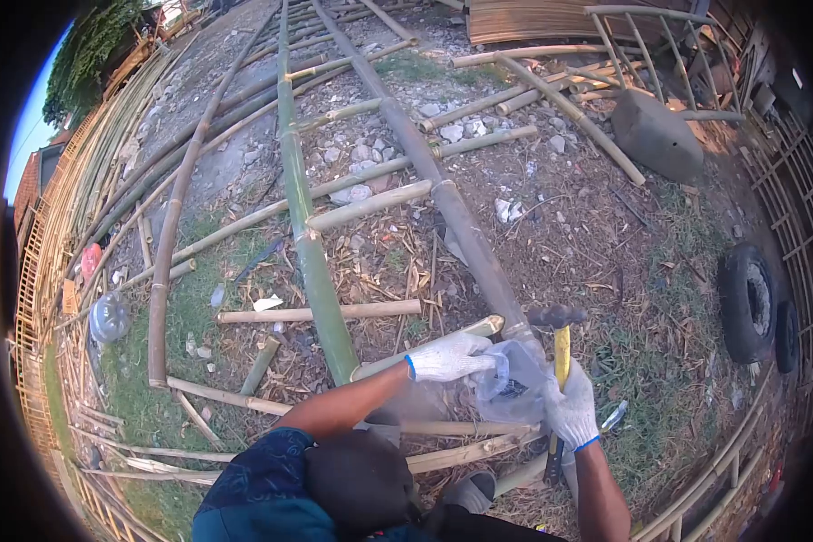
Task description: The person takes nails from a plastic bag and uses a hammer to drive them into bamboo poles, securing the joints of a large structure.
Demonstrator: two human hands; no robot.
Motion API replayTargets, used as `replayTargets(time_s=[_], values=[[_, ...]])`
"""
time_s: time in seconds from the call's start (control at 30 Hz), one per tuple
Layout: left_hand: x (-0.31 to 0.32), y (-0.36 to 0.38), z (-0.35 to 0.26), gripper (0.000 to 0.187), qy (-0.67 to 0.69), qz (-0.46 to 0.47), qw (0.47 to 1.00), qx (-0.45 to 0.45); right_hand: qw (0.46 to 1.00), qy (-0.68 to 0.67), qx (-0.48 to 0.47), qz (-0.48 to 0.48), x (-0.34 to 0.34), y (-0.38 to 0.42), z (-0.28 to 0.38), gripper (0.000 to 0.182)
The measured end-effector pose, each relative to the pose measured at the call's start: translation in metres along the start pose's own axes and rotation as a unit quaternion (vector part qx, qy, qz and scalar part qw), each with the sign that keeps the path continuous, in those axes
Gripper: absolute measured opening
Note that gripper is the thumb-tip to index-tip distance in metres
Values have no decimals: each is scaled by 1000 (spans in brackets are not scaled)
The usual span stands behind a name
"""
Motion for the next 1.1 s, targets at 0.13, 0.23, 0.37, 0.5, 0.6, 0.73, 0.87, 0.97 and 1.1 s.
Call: replayTargets(time_s=[0.13, 0.23, 0.37, 0.5, 0.6, 0.73, 0.87, 0.97, 1.1], values=[[8, -10, -33, 42, 32, -15, 999, 17, 995, -72, 69, -13, -29, 27, 36, 9], [11, -28, -48, 38, 48, -1, 998, 44, 992, -65, 102, -32, -54, 35, 40, 10], [17, -48, -66, 33, 89, 9, 993, 79, 983, -97, 109, -112, -82, 29, 26, 11], [29, -73, -58, 32, 111, 36, 988, 101, 971, -141, 120, -153, -92, 26, 9, 9], [39, -78, -60, 32, 136, 53, 982, 123, 963, -156, 129, -179, -97, 24, -22, 11], [35, -68, -89, 44, 51, 15, 977, 206, 934, -235, 147, -225, -109, 17, -52, 9], [32, -41, -134, 49, 65, -22, 974, 215, 901, -305, 138, -277, -124, -15, -71, 8], [44, -31, -154, 45, 42, 18, 963, 264, 882, -340, 149, -292, -129, -34, -47, 5], [50, -38, -127, 41, -44, 44, 987, 149, 870, -355, 129, -315, -127, -43, -26, 7]])
Point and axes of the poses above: each hand's wrist, its own y-axis away from the middle knuckle, its own x-axis out of the palm, z = x × y, the point moved 7 cm from there along -y, towards the middle knuckle, and after that the axes turned 13 degrees about y, right-handed, at the moved point
